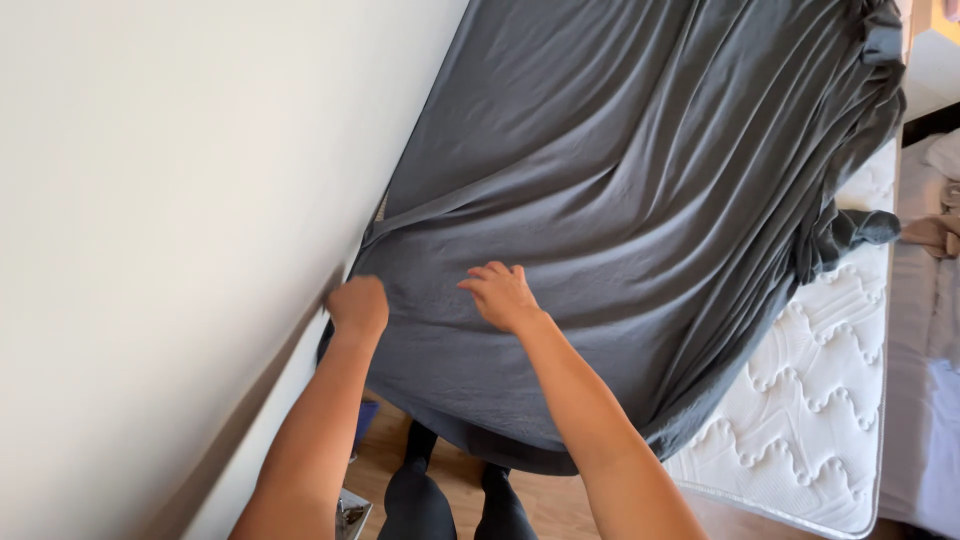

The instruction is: The person spreads a dark gray fitted sheet over a white mattress, tucking the edges under the mattress corners and smoothing the surface. The person moves around the bed to adjust the sheet on all sides.

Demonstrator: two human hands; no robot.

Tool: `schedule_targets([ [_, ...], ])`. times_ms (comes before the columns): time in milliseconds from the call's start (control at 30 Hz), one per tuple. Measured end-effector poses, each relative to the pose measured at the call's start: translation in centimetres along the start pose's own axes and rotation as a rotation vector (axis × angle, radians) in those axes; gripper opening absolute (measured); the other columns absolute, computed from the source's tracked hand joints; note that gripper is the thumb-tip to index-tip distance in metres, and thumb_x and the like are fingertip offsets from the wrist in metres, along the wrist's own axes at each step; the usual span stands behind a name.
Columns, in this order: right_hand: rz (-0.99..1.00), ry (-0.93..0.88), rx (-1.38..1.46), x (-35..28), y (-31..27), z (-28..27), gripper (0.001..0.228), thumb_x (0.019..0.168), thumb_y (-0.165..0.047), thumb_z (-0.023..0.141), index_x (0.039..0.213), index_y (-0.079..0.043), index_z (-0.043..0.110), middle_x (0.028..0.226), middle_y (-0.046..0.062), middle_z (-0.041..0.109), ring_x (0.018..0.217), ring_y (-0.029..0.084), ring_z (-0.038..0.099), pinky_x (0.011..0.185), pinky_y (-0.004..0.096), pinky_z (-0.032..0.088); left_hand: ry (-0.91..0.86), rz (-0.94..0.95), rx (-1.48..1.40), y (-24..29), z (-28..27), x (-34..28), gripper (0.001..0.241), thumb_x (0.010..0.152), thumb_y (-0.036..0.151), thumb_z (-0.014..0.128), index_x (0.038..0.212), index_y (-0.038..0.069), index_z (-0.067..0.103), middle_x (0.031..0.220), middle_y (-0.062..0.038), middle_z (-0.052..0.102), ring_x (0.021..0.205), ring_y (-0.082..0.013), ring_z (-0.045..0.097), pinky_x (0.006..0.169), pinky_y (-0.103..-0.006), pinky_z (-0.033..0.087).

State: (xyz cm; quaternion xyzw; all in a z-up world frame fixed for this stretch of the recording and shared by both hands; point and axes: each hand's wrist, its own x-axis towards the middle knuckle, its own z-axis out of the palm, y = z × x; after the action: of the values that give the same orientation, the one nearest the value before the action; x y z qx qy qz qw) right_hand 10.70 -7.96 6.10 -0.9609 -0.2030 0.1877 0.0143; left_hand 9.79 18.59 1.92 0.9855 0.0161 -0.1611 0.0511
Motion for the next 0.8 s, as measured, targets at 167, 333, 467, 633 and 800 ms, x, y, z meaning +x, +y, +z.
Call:
schedule_targets([
  [167,0.099,0.166,0.084,0.3,2.0,-0.5,0.029,0.101,-0.032,0.051,0.123,-0.038,0.069,0.128,-0.011,0.068,0.123,0.016,0.057,0.093,0.041,0.048,0.204,0.027,-0.331,2.4,-4.2,1.6,0.028,0.106,0.014,0.05,0.108,-0.001,0.073,0.096,-0.02,0.071,0.073,-0.0329,0.074,0.058,-0.0424,0.061],
  [333,0.135,0.455,0.21,3.0,2.8,-1.6,0.018,0.099,-0.035,0.062,0.111,-0.033,0.074,0.103,-0.011,0.073,0.102,0.015,0.066,0.084,0.035,0.055,0.167,-0.086,-0.558,4.1,-4.8,3.6,0.034,0.108,0.014,0.044,0.123,0.001,0.071,0.121,-0.017,0.067,0.101,-0.035,0.072,0.081,-0.0488,0.062],
  [467,0.234,0.567,0.332,8.1,3.6,-4.0,0.014,0.094,-0.034,0.07,0.105,-0.028,0.076,0.095,-0.007,0.074,0.094,0.017,0.069,0.082,0.034,0.059,0.111,-0.187,-0.6,5.1,-3.1,7.1,0.033,0.106,0.016,0.044,0.122,0.004,0.071,0.127,-0.014,0.063,0.114,-0.0357,0.068,0.094,-0.0482,0.058],
  [633,0.193,0.575,0.234,18.2,5.2,-4.7,0.022,0.091,-0.037,0.074,0.11,-0.025,0.075,0.089,-0.006,0.07,0.091,0.016,0.068,0.082,0.032,0.06,-0.023,-0.318,-0.704,6.3,-1.2,11.9,0.039,0.105,0.022,0.04,0.12,0.009,0.073,0.153,-0.017,0.05,0.132,-0.0415,0.057,0.105,-0.0552,0.05],
  [800,0.32,0.073,0.181,26.3,4.2,-5.0,0.061,0.096,-0.04,0.068,0.152,-0.027,0.048,0.118,0.005,0.072,0.112,0.028,0.069,0.097,0.047,0.057,-0.191,-0.414,-0.718,7.1,2.1,15.2,0.06,0.101,0.038,0.046,0.145,-0.002,0.052,0.161,-0.018,0.037,0.13,-0.0414,0.058,0.107,-0.055,0.049],
])
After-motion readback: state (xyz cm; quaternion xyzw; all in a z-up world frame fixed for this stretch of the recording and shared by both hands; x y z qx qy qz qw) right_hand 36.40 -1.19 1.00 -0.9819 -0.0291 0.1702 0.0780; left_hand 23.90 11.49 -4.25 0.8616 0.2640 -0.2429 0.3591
